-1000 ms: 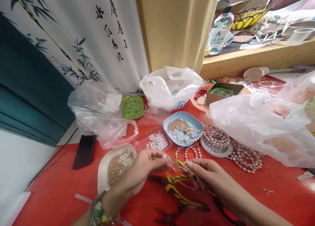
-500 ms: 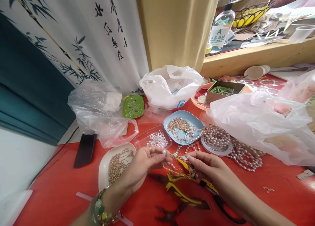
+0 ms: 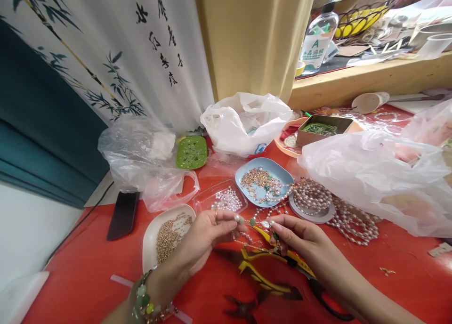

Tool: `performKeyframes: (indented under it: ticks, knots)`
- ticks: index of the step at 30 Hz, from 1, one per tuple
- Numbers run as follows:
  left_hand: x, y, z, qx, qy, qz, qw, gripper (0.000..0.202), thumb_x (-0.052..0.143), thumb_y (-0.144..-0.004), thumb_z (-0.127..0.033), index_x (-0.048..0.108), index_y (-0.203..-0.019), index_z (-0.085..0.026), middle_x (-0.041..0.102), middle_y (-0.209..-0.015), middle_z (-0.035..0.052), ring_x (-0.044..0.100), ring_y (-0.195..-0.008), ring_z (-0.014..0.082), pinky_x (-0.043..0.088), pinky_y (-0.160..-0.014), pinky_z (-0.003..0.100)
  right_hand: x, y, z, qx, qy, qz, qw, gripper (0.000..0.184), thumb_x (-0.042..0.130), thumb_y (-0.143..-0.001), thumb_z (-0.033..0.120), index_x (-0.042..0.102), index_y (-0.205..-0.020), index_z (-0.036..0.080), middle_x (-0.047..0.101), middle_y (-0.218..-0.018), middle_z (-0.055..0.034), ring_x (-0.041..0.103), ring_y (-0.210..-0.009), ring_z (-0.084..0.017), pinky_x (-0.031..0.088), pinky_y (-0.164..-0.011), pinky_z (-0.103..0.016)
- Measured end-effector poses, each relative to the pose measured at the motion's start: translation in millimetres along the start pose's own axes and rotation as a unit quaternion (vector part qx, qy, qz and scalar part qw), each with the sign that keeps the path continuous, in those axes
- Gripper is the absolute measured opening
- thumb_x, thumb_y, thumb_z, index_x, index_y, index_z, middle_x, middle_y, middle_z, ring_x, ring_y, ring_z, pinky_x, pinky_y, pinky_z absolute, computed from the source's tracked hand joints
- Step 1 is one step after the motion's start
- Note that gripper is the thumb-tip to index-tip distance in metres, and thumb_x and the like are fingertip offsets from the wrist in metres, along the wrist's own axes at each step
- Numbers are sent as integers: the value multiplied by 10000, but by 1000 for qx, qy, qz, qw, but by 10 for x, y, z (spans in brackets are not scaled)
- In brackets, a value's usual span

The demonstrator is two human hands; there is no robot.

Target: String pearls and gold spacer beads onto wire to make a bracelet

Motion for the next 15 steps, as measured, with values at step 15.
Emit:
performKeyframes:
  ticks: [15]
  knots:
    - [31,8,55,-46,12,26,999,182,682,-690,-246,601,-717,-85,696,-712,89,619,-618,96,471,-589,167,2,-50,-111,13,-65,23,998,298,662,-655,451,589,-697,165,476,-549,39,403,-519,-92,316,-514,-206]
Point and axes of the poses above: each hand's wrist, its own y-axis away from the middle knuckle, its own x-axis out of the palm, z = x × y, the point moved 8 cm from there along -y, towards the middle knuckle
